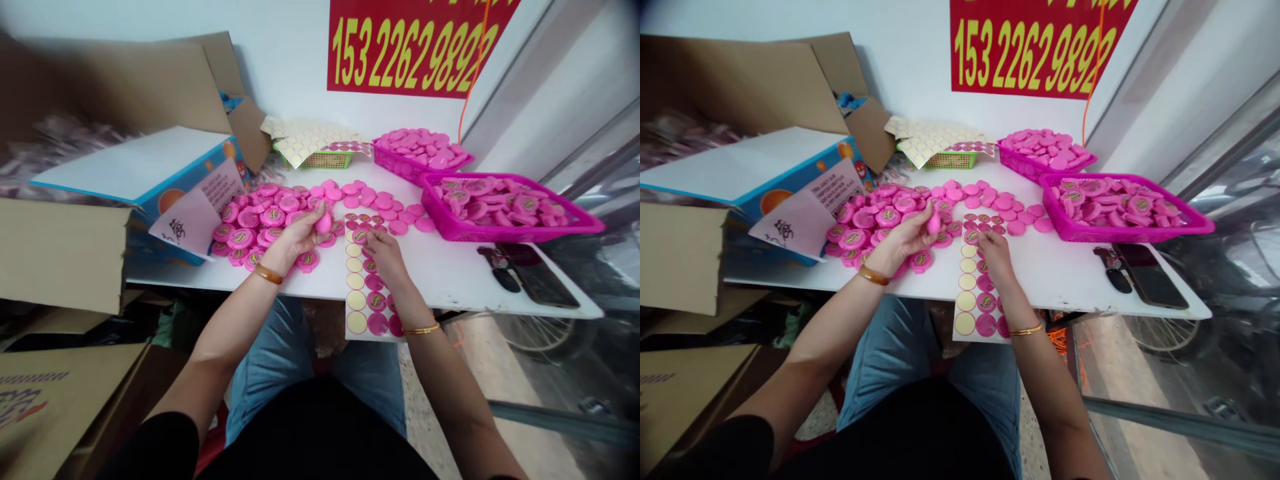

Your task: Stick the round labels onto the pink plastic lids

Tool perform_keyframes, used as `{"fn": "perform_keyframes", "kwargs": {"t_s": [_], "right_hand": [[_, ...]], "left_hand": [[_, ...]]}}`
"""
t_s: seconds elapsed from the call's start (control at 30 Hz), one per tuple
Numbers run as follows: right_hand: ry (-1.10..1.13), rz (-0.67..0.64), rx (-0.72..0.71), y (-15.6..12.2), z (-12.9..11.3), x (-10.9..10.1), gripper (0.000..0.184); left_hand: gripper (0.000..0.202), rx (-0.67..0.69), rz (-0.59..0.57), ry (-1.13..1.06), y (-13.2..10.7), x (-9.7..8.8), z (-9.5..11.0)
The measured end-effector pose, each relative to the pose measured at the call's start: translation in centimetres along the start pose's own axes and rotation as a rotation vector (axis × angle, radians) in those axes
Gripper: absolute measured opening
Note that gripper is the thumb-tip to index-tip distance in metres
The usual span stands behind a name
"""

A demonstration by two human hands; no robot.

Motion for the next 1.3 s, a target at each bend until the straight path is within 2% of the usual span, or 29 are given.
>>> {"fn": "perform_keyframes", "kwargs": {"t_s": [0.07, 0.13, 0.3, 0.47, 0.57, 0.7, 0.87, 0.97, 1.17, 1.3], "right_hand": [[0.112, -0.033, 0.108, -0.5, -1.1, 0.0, 0.038], [0.18, -0.101, 0.174, -1.3, -2.6, 0.3, 0.037], [0.197, -0.256, 0.208, -2.9, -5.0, 1.0, 0.03], [0.214, -0.284, 0.195, -3.2, -5.5, 1.0, 0.026], [0.14, -0.309, 0.135, -3.3, -6.0, 0.8, 0.026], [-0.063, -0.36, -0.038, -3.6, -7.7, 0.6, 0.02], [-0.209, -0.399, -0.206, -3.8, -9.5, 1.4, 0.016], [-0.202, -0.4, -0.241, -3.7, -9.9, 2.1, 0.015], [-0.239, -0.364, -0.249, -3.4, -10.2, 2.9, 0.016], [-0.262, -0.352, -0.277, -3.4, -10.4, 3.1, 0.017]], "left_hand": [[0.024, 0.015, 0.085, 0.035, -0.7, -0.8, -0.7], [0.027, 0.003, 0.107, 0.017, -1.4, -1.1, -1.3], [0.027, -0.065, -0.037, -0.18, -3.0, -0.3, -1.5], [0.019, -0.027, -0.109, -0.201, -4.1, -0.5, -1.6], [0.017, -0.009, -0.161, -0.206, -4.3, -0.6, -2.0], [0.02, -0.056, -0.203, -0.172, -4.4, -0.7, -2.9], [0.017, -0.022, -0.266, -0.139, -4.5, -0.2, -3.2], [0.017, -0.003, -0.309, -0.102, -4.5, 0.4, -3.3], [0.033, 0.012, -0.378, -0.066, -4.5, 1.0, -3.5], [0.032, 0.02, -0.397, -0.037, -4.7, 1.1, -3.6]]}}
Point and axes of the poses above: each hand's wrist, its own y-axis towards the middle knuckle, its own x-axis out of the palm, z = x × y, the point moved 6 cm from there along y, towards the middle knuckle, and after that the axes turned 7 degrees about z, right-handed, at the moved point
